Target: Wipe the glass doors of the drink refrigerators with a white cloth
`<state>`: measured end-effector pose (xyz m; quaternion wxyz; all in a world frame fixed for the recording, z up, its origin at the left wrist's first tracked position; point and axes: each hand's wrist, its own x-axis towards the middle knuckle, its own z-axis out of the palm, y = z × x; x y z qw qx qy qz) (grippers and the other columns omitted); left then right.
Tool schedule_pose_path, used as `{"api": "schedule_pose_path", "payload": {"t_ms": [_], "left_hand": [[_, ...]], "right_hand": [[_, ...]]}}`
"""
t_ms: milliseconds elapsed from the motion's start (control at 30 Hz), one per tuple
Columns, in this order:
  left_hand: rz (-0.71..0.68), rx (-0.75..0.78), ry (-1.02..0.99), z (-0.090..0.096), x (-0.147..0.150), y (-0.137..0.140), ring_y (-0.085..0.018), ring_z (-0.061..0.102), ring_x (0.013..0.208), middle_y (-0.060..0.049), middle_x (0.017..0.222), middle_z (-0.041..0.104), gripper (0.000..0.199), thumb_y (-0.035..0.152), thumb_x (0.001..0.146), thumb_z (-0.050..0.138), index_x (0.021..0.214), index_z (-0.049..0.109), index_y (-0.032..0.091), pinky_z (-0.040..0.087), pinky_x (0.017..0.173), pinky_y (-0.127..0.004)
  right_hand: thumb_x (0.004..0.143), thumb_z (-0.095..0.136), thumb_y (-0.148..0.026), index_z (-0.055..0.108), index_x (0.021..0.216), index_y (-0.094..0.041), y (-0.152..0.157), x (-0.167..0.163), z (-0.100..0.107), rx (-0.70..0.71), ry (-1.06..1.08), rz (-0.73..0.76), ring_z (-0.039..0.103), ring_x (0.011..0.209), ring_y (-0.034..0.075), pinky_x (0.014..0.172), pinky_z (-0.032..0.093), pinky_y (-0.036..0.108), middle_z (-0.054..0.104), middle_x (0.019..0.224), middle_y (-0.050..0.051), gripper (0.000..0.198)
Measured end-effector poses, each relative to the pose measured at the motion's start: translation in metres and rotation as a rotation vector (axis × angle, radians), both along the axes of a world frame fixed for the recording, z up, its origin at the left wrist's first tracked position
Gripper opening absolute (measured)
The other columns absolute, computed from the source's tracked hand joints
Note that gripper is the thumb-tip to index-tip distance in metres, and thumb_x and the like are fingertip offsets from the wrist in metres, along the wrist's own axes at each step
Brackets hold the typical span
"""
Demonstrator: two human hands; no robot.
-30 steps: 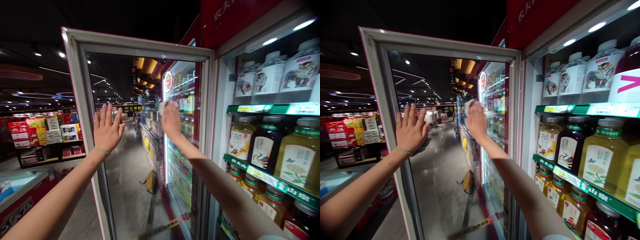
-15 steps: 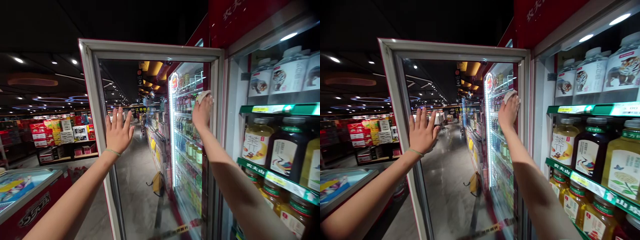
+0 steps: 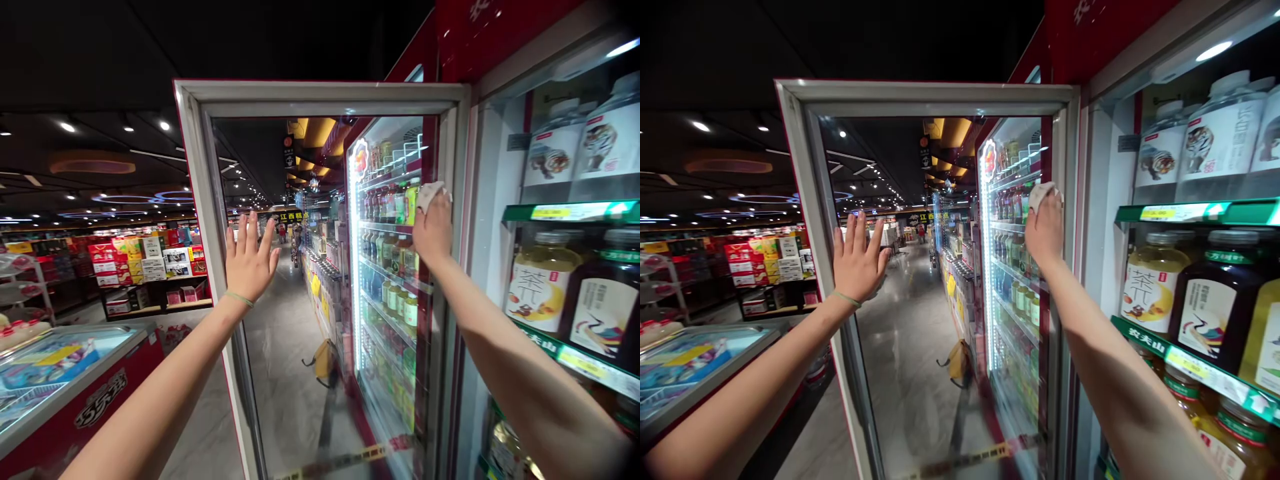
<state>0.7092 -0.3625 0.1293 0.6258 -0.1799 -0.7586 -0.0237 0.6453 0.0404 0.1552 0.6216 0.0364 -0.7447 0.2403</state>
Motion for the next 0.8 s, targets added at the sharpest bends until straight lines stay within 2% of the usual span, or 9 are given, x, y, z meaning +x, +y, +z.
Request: {"api": "schedule_pose_path", "payload": {"t_ms": [67, 167, 267, 367, 433, 533, 633, 733, 800], "left_hand": [[-0.016, 0.013, -0.015, 0.0, 0.001, 0.001, -0.031, 0.007, 0.162, -0.006, 0.173, 0.012, 0.065, 0.047, 0.102, 0.048, 0.163, 0.03, 0.03, 0.002, 0.131, -0.061], [-0.044, 0.025, -0.034, 0.001, 0.003, 0.003, -0.031, 0.005, 0.162, -0.005, 0.174, 0.011, 0.065, 0.049, 0.102, 0.046, 0.163, 0.031, 0.03, 0.0, 0.131, -0.061], [-0.06, 0.023, -0.049, 0.002, 0.004, 0.002, -0.031, 0.005, 0.162, -0.006, 0.174, 0.011, 0.064, 0.05, 0.103, 0.044, 0.162, 0.032, 0.03, -0.001, 0.131, -0.061], [-0.076, 0.03, -0.075, 0.004, 0.003, -0.001, -0.031, 0.004, 0.162, -0.005, 0.174, 0.012, 0.064, 0.052, 0.102, 0.042, 0.162, 0.034, 0.029, -0.002, 0.131, -0.06], [-0.075, 0.024, -0.095, 0.004, 0.001, -0.004, -0.03, 0.003, 0.162, -0.003, 0.174, 0.01, 0.065, 0.052, 0.102, 0.043, 0.162, 0.034, 0.029, -0.003, 0.132, -0.058], [-0.064, -0.014, -0.108, 0.004, -0.003, -0.009, -0.03, 0.001, 0.162, 0.001, 0.175, 0.003, 0.067, 0.051, 0.102, 0.047, 0.163, 0.031, 0.029, -0.005, 0.132, -0.057], [-0.072, -0.041, -0.124, 0.005, -0.004, -0.011, -0.033, -0.002, 0.162, 0.0, 0.175, -0.002, 0.068, 0.047, 0.102, 0.05, 0.163, 0.028, 0.027, -0.008, 0.129, -0.062], [-0.073, -0.05, -0.171, 0.007, -0.002, -0.01, -0.036, -0.007, 0.161, -0.002, 0.175, -0.006, 0.072, 0.043, 0.101, 0.053, 0.164, 0.024, 0.024, -0.012, 0.127, -0.065], [-0.045, -0.056, -0.196, 0.008, -0.001, -0.009, -0.037, -0.01, 0.161, -0.003, 0.175, -0.009, 0.073, 0.043, 0.102, 0.051, 0.165, 0.02, 0.024, -0.013, 0.126, -0.066]], "right_hand": [[0.107, 0.022, -0.035, 0.016, 0.166, -0.006, -0.012, 0.0, -0.015, -0.133, -0.037, -0.007, 0.013, 0.161, 0.035, 0.131, 0.02, 0.062, 0.022, 0.171, 0.02, 0.065], [0.106, 0.017, -0.03, 0.012, 0.167, -0.01, -0.097, 0.012, -0.054, -0.09, -0.031, 0.042, 0.021, 0.16, 0.034, 0.128, 0.032, 0.062, 0.023, 0.171, 0.018, 0.064], [0.103, 0.026, -0.021, 0.024, 0.165, -0.02, -0.194, 0.033, -0.111, 0.436, -0.079, 0.161, 0.026, 0.159, 0.028, 0.13, 0.032, 0.056, 0.029, 0.171, 0.007, 0.062], [0.103, 0.036, -0.026, 0.044, 0.153, -0.035, -0.23, 0.051, -0.153, 0.844, -0.057, 0.305, 0.032, 0.157, 0.016, 0.133, 0.031, 0.04, 0.037, 0.167, -0.01, 0.051], [0.102, 0.039, -0.026, 0.053, 0.145, -0.037, -0.209, 0.051, -0.16, 0.829, -0.062, 0.337, 0.041, 0.151, 0.014, 0.13, 0.035, 0.035, 0.047, 0.161, -0.012, 0.046], [0.1, 0.033, -0.02, 0.05, 0.151, -0.021, -0.132, 0.034, -0.148, 0.566, -0.133, 0.239, 0.046, 0.148, 0.027, 0.125, 0.042, 0.051, 0.055, 0.154, 0.007, 0.053], [0.102, 0.022, -0.024, 0.022, 0.162, -0.001, -0.045, 0.015, -0.142, 0.214, -0.19, 0.068, 0.025, 0.158, 0.038, 0.125, 0.03, 0.069, 0.033, 0.165, 0.026, 0.064], [0.104, 0.027, -0.035, 0.012, 0.165, -0.003, 0.0, 0.007, -0.168, -0.073, -0.22, -0.042, 0.011, 0.162, 0.035, 0.129, 0.02, 0.066, 0.019, 0.171, 0.023, 0.07], [0.105, 0.022, -0.034, 0.007, 0.165, -0.003, -0.009, 0.008, -0.203, -0.126, -0.222, -0.044, 0.004, 0.162, 0.034, 0.129, 0.016, 0.067, 0.016, 0.171, 0.025, 0.069]]}}
